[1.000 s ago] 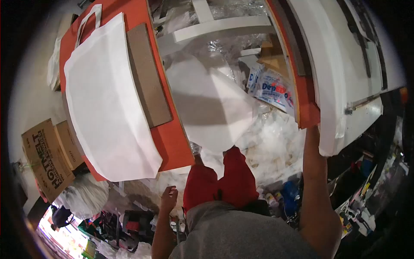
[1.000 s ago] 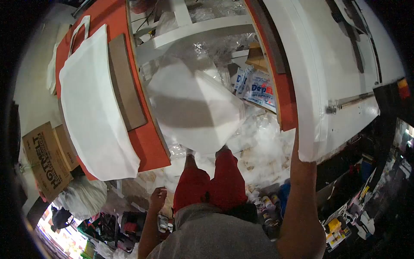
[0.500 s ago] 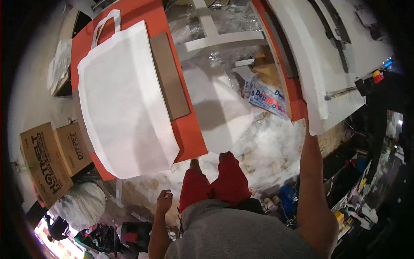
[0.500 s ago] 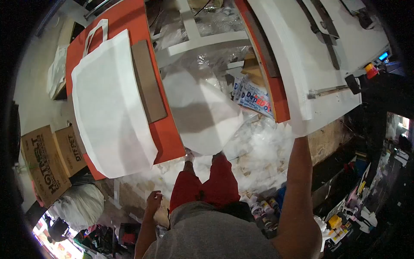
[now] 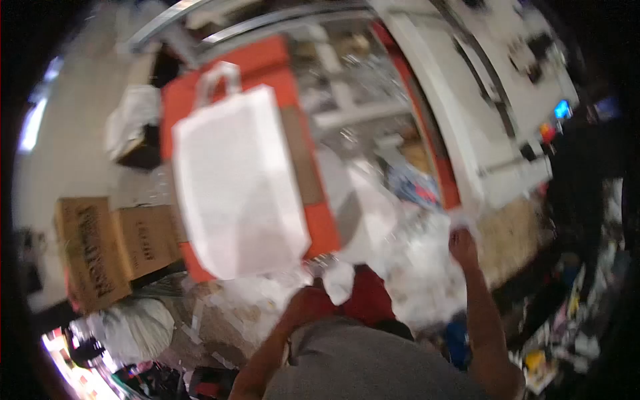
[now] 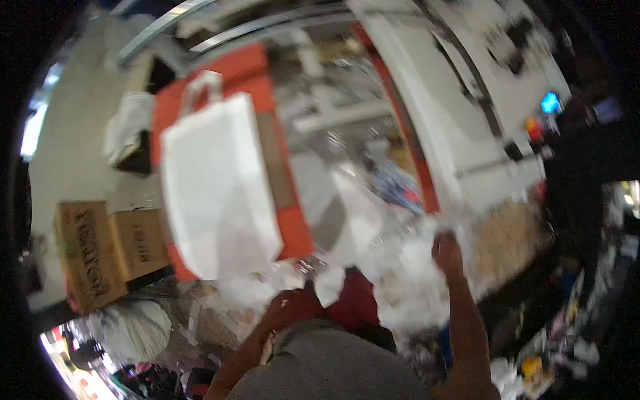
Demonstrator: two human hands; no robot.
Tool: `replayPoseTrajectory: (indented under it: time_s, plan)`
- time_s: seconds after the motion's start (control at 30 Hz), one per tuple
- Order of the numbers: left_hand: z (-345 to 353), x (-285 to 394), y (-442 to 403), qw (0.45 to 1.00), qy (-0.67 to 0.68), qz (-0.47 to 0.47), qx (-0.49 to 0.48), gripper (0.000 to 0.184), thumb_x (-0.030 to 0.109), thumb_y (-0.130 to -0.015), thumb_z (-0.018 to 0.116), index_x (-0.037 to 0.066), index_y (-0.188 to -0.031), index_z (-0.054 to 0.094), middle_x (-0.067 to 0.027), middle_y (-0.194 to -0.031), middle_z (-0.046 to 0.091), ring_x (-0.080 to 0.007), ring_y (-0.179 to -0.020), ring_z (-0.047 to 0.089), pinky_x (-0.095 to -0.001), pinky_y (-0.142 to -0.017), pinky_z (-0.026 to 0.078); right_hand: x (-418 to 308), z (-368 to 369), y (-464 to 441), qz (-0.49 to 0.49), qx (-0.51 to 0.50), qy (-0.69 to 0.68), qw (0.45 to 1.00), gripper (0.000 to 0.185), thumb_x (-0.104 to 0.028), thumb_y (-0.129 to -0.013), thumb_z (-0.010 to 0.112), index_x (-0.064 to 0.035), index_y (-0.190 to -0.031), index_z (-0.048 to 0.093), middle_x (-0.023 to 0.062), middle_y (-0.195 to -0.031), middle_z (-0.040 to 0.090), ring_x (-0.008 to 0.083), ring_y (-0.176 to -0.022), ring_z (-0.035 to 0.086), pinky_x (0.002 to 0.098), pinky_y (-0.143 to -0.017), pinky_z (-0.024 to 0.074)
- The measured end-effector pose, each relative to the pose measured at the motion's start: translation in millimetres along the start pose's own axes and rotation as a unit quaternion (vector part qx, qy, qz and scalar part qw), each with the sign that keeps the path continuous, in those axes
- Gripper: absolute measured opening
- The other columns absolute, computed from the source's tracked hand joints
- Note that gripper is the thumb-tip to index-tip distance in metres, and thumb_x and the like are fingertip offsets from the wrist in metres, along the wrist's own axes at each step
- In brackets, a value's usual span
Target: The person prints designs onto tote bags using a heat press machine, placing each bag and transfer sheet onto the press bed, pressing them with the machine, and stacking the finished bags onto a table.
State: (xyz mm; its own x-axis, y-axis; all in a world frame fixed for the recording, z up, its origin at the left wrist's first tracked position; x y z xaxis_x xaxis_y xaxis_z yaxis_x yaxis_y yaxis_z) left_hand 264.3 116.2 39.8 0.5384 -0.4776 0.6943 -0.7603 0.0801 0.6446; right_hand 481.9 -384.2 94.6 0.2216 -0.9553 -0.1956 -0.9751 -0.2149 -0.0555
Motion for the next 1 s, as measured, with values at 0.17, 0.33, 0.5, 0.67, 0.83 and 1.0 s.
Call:
replayPoseTrajectory:
  time_s: [0.17, 0.33, 0.5, 0.67, 0.83, 1.0]
  plan:
    - [44, 158, -13, 0.931, 0.003, 0.352, -0.098, 0.063, 0.034, -0.087, 0.069, 0.012, -0.141, 0.046, -0.0162, -0.149, 0.044, -0.0347, -0.135, 0.042, -0.0448, -0.11, 0.037, -248, -21, 56, -0.096, -0.333, -0.158, 0.925, 0.019, -0.017, -0.088, 0.063, -0.0013, -0.096, 0.068, 0.0214, -0.1, 0.069, 0.0306, -0.09, 0.069, 0.0377, -0.078, 0.0561]
    - [-20, 179, 15, 0.946, -0.023, 0.214, -0.242, 0.04, 0.034, -0.092, 0.065, 0.006, -0.119, 0.059, -0.0169, -0.116, 0.063, -0.0289, -0.11, 0.059, -0.0413, -0.098, 0.045, -277, -104, -3, 0.075, -0.169, -0.315, 0.931, 0.01, -0.009, -0.09, 0.06, 0.0001, -0.091, 0.064, 0.0093, -0.068, 0.064, 0.0139, -0.059, 0.06, 0.0319, -0.057, 0.0489]
    - [-147, 128, 30, 0.981, 0.05, 0.187, -0.008, 0.024, 0.015, -0.092, 0.069, 0.005, -0.113, 0.062, -0.0083, -0.102, 0.067, -0.018, -0.096, 0.065, -0.0373, -0.089, 0.054, -285, -103, -64, 0.095, -0.019, -0.404, 0.91, 0.015, -0.016, -0.093, 0.06, -0.001, -0.092, 0.057, 0.0079, -0.071, 0.059, 0.0179, -0.061, 0.058, 0.0352, -0.057, 0.0474]
    - [-258, 106, 44, 0.949, 0.27, 0.152, 0.062, 0.042, 0.006, -0.086, 0.069, 0.002, -0.124, 0.053, -0.0091, -0.092, 0.065, -0.0152, -0.082, 0.064, -0.0294, -0.072, 0.054, -371, -96, -133, 0.035, 0.066, -0.489, 0.869, 0.01, -0.008, -0.092, 0.061, 0.0002, -0.097, 0.059, 0.0059, -0.076, 0.06, 0.0105, -0.064, 0.059, 0.0274, -0.057, 0.0487]
    - [-319, 88, 28, 0.973, 0.182, 0.1, 0.105, 0.034, 0.008, -0.087, 0.069, 0.001, -0.118, 0.057, -0.006, -0.085, 0.065, -0.0131, -0.074, 0.062, -0.0279, -0.064, 0.052, -409, -74, -190, 0.063, 0.11, -0.479, 0.869, 0.014, -0.01, -0.09, 0.063, 0.0001, -0.099, 0.062, 0.0098, -0.082, 0.065, 0.0149, -0.073, 0.063, 0.0303, -0.067, 0.0524]
    - [-384, 52, -13, 0.934, 0.193, 0.155, 0.259, 0.021, 0.01, -0.087, 0.068, 0.001, -0.105, 0.063, -0.0034, -0.084, 0.066, -0.0107, -0.072, 0.06, -0.0253, -0.063, 0.05, -417, -46, -214, 0.011, 0.136, -0.431, 0.892, 0.016, -0.011, -0.087, 0.064, -0.0009, -0.099, 0.065, 0.0136, -0.088, 0.069, 0.0196, -0.078, 0.067, 0.0334, -0.074, 0.0531]
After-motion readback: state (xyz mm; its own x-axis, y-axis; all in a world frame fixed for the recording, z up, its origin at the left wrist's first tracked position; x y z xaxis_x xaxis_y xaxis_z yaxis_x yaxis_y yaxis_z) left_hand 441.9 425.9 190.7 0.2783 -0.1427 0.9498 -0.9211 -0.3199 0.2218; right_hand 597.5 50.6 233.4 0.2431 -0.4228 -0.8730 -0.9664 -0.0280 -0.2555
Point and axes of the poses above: each hand's wrist, its own y-axis away from the middle knuckle, its own z-axis out of the palm, x = y × z, the point moved 9 cm from there along -y, towards the middle knuckle
